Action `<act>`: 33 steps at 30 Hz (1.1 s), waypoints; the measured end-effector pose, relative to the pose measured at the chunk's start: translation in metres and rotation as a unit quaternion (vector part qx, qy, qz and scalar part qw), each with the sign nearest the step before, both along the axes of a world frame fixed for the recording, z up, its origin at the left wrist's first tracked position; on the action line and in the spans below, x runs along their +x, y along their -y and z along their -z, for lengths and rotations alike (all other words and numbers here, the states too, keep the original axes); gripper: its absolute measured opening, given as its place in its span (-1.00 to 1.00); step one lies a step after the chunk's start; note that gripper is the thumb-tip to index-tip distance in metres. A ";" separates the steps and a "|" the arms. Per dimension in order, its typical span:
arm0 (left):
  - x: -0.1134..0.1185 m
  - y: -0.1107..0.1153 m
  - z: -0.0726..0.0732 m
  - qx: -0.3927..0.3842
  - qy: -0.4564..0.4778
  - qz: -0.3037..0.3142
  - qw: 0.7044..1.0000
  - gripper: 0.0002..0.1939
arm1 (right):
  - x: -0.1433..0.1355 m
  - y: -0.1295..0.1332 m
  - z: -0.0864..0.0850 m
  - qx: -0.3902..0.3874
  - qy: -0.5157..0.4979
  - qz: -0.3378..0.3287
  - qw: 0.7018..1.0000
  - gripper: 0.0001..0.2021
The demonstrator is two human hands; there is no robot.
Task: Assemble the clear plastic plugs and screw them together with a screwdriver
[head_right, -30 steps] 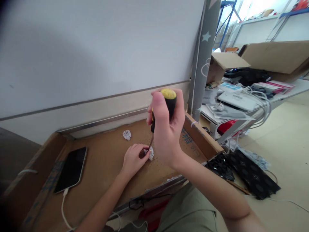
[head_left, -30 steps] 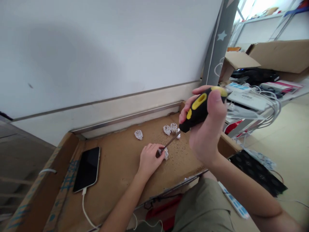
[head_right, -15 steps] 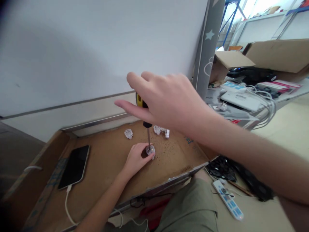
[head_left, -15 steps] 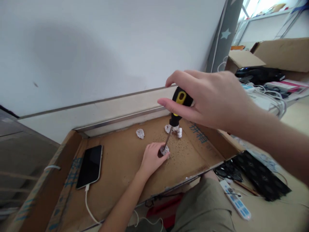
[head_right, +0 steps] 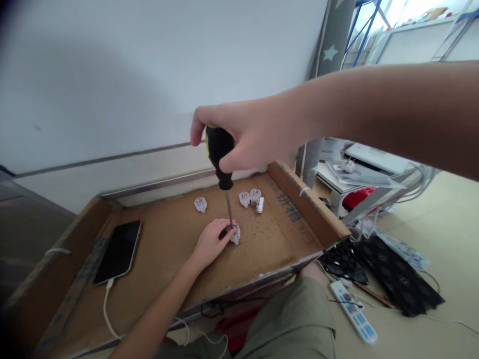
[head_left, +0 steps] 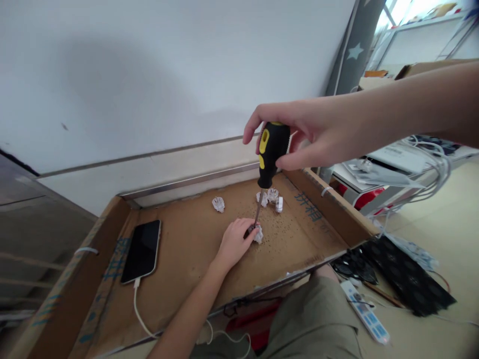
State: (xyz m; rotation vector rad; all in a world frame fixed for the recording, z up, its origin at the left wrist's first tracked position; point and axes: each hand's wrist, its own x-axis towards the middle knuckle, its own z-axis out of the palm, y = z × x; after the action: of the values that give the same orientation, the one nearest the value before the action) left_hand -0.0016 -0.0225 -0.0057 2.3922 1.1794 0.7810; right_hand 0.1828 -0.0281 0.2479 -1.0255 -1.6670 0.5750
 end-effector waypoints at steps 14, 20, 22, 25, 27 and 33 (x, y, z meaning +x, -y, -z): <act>0.000 0.002 -0.002 -0.010 0.021 -0.015 1.000 -0.76 | 0.010 -0.008 -0.029 -0.083 0.312 -0.122 0.939 -0.71; 0.000 0.001 -0.001 -0.007 0.022 -0.016 1.000 -0.81 | -0.003 0.006 -0.035 -0.034 0.327 -0.061 0.943 -0.74; 0.000 0.000 0.000 -0.004 0.023 -0.013 1.000 -0.81 | -0.001 0.005 -0.034 -0.067 0.345 -0.102 0.931 -0.55; 0.000 0.001 -0.001 -0.002 0.024 -0.006 1.000 -0.80 | 0.000 0.000 -0.033 -0.069 0.390 -0.115 0.911 -0.67; -0.001 0.002 -0.001 -0.001 0.025 -0.001 1.000 -0.78 | -0.002 -0.001 -0.033 -0.026 0.366 -0.038 0.929 -0.80; -0.001 0.003 -0.001 -0.010 0.034 -0.005 0.999 -0.59 | -0.006 -0.002 -0.033 -0.104 0.365 -0.049 0.924 -0.76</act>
State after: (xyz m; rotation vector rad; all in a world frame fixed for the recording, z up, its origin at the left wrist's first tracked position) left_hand -0.0028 -0.0254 -0.0044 2.3267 1.1670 0.8422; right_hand 0.1769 -0.0264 0.2808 -1.4281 -2.3568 0.4638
